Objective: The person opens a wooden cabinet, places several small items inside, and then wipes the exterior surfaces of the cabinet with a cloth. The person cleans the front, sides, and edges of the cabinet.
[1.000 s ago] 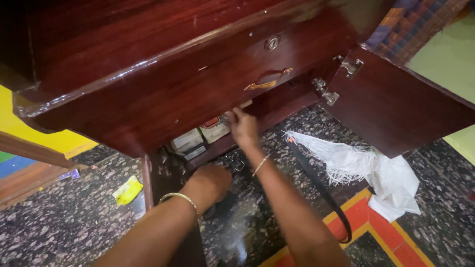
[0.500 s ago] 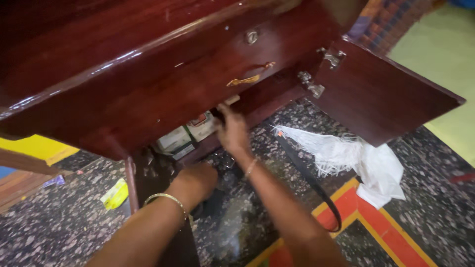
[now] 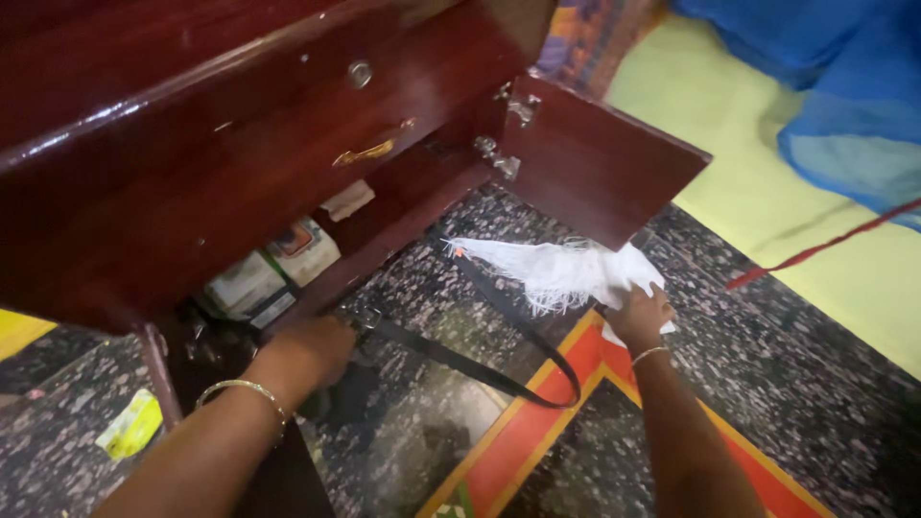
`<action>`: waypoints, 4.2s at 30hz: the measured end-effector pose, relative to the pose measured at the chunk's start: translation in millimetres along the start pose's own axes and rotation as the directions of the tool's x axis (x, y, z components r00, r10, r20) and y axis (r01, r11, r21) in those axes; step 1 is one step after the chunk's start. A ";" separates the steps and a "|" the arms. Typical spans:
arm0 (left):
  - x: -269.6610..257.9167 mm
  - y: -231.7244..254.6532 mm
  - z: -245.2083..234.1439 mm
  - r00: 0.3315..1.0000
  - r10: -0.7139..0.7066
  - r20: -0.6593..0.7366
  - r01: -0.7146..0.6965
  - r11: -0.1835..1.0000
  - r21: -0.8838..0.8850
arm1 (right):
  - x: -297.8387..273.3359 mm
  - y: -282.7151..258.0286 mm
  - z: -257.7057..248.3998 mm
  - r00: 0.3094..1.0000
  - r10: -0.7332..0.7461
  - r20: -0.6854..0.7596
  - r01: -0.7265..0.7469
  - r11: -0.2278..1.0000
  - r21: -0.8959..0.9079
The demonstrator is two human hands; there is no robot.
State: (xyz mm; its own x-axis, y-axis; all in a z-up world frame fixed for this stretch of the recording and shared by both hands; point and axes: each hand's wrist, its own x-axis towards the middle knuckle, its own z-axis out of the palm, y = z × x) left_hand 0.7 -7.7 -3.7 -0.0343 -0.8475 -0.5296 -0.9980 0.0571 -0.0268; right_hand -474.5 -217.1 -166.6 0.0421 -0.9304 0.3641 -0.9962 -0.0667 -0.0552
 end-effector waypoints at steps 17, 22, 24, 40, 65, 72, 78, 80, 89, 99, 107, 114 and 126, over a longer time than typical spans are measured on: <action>-40.3 26.8 -49.2 0.987 0.077 -0.144 -0.087 0.994 -0.067 | 73.6 -64.5 -334.1 0.913 -0.407 -0.028 0.295 0.612 0.734; -53.2 27.7 -68.5 0.950 0.073 -0.304 -0.090 0.995 -0.042 | 42.9 -111.2 -382.9 0.839 -0.515 -0.174 0.488 0.572 0.660; -54.4 29.0 -72.3 0.939 0.027 -0.342 -0.065 0.993 -0.101 | 33.6 -119.6 -399.9 0.822 -0.528 -0.214 0.441 0.352 0.826; 54.1 66.5 -56.8 0.856 0.210 -0.473 -0.369 0.888 -0.274 | 36.1 -156.1 -398.3 0.879 -0.342 -0.332 0.467 0.486 0.738; -26.9 53.0 -67.9 0.911 -0.072 -0.405 -0.300 0.557 -0.774 | 31.6 -208.1 -232.0 0.771 -0.516 0.374 -0.510 -0.148 0.847; -11.7 63.6 -53.0 0.920 0.040 -0.391 -0.392 0.147 -0.908 | -17.1 -227.4 -174.0 0.578 -0.679 0.452 -0.709 -0.145 0.690; 7.9 54.1 -35.5 0.900 0.017 -0.436 -0.303 0.743 -0.596 | -29.0 -213.7 -131.9 0.340 -0.888 0.310 -0.875 -0.177 0.451; 6.0 56.6 -34.1 0.921 -0.037 -0.388 -0.177 0.847 -0.502 | -29.8 -218.4 -119.6 0.314 -0.878 0.362 -0.907 -0.165 0.388; -12.0 49.4 -37.0 0.998 -0.067 -0.013 0.063 0.981 -0.185 | 18.0 -242.2 -68.7 0.519 -0.532 0.670 -0.572 0.366 0.734; 1.5 43.4 -18.8 0.997 -0.070 -0.035 0.062 0.980 -0.191 | 131.2 -321.0 -80.9 0.900 -0.139 0.414 -0.434 -0.190 0.881; -1.3 36.9 -31.6 0.977 -0.198 -0.078 0.175 0.956 -0.235 | 85.7 -268.3 75.3 0.973 -0.106 0.206 -0.063 0.735 0.675; -8.7 34.8 -41.2 0.970 -0.241 -0.025 0.225 0.933 -0.282 | 43.1 -255.8 105.8 0.917 -0.381 0.121 0.305 0.861 0.407; -12.0 36.3 -46.3 0.984 -0.176 0.009 0.174 0.959 -0.226 | 95.5 -313.7 -26.9 0.862 -0.391 0.322 0.160 0.814 0.559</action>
State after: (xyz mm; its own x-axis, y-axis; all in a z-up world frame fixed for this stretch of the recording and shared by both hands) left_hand -37.6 -19.9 40.9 0.1427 -0.8397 -0.5240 -0.9746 -0.2115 0.0736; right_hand -160.0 -275.3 -89.5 0.4504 -0.8921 0.0358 -0.7617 -0.4049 -0.5057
